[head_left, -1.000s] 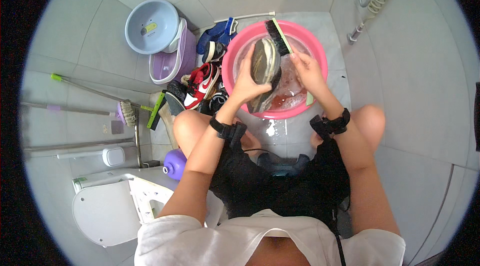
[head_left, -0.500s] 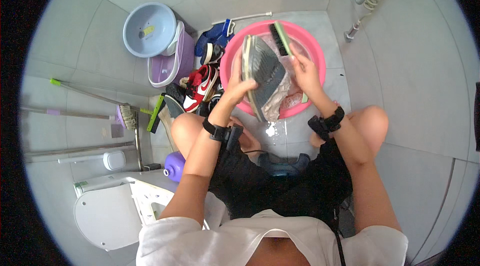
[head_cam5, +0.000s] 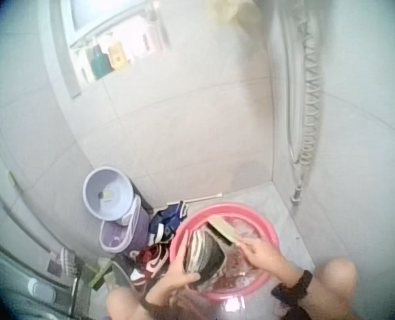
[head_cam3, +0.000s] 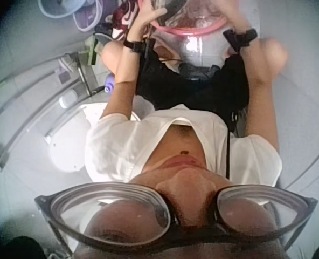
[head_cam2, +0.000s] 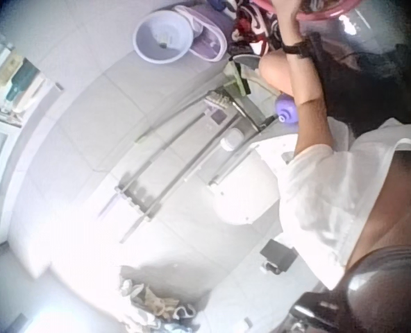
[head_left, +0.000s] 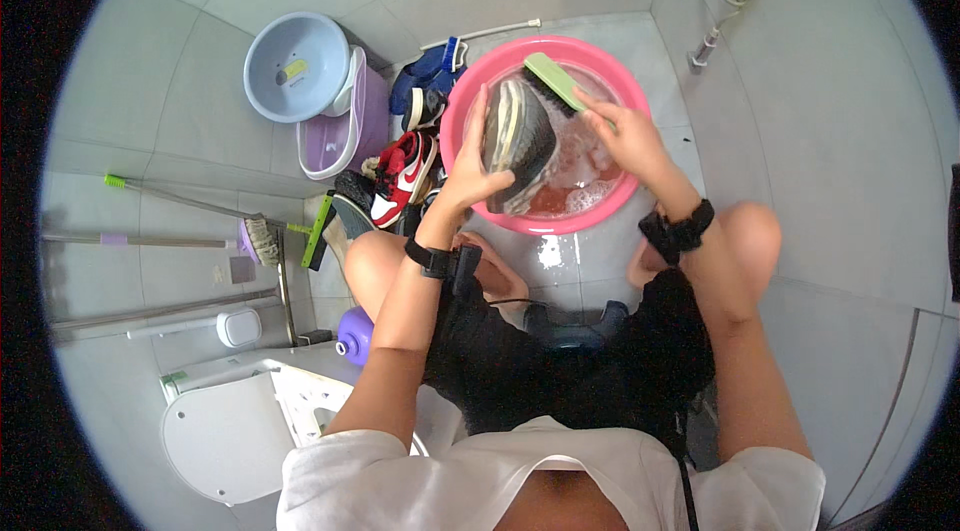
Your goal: Scrubbing and washing several pairs of shoes in a basin of soapy water using a brush.
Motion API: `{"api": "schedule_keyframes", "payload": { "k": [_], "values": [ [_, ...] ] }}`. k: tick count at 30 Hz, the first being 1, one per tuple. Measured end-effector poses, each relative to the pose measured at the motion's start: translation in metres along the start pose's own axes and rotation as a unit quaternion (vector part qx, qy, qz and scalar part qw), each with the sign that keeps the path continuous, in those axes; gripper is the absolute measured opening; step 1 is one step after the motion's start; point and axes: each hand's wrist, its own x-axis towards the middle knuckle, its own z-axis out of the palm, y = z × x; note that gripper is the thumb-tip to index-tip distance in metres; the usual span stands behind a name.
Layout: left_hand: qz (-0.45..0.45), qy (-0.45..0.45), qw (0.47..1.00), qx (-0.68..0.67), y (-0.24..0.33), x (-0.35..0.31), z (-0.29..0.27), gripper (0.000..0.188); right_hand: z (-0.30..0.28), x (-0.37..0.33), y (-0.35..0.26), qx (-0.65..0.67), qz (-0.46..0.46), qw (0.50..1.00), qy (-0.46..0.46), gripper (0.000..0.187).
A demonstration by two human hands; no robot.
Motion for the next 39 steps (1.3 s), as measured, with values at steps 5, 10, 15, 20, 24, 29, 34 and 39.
{"api": "schedule_keyframes", "payload": {
  "k": [5, 10, 15, 20, 24, 29, 34, 39],
  "values": [
    [-0.088, 0.015, 0.994, -0.065, -0.011, -0.014, -0.011, 0.104, 0.007, -0.016, -0.029, 0.031, -0.099, 0.995, -0.012, 0.035],
    [-0.066, -0.078, 0.993, -0.050, -0.002, -0.010, 0.000, 0.096, -0.010, -0.009, -0.017, -0.156, -0.088, 0.983, 0.040, 0.035],
    [-0.105, -0.014, 0.994, -0.011, -0.011, -0.013, -0.003, 0.095, 0.022, -0.018, -0.015, -0.128, -0.284, 0.944, 0.111, 0.031],
    [-0.125, -0.029, 0.992, -0.004, -0.017, -0.012, -0.001, 0.095, 0.018, -0.025, -0.010, -0.274, -0.285, 0.914, 0.094, 0.039],
    [-0.132, -0.047, 0.989, -0.049, 0.018, -0.005, 0.003, 0.094, 0.009, -0.012, -0.013, -0.227, -0.243, 0.932, 0.142, 0.037],
    [-0.104, -0.031, 0.994, -0.017, -0.002, -0.005, 0.006, 0.091, 0.015, -0.019, -0.003, -0.226, -0.230, 0.939, 0.120, 0.026],
    [-0.125, -0.031, 0.992, 0.016, 0.004, -0.010, 0.004, 0.091, 0.021, -0.037, -0.025, -0.314, -0.266, 0.911, 0.007, 0.044],
    [-0.085, -0.037, 0.996, -0.008, 0.001, -0.005, 0.004, 0.092, 0.011, -0.018, -0.015, -0.218, -0.219, 0.944, 0.113, 0.047]
  ]
}}
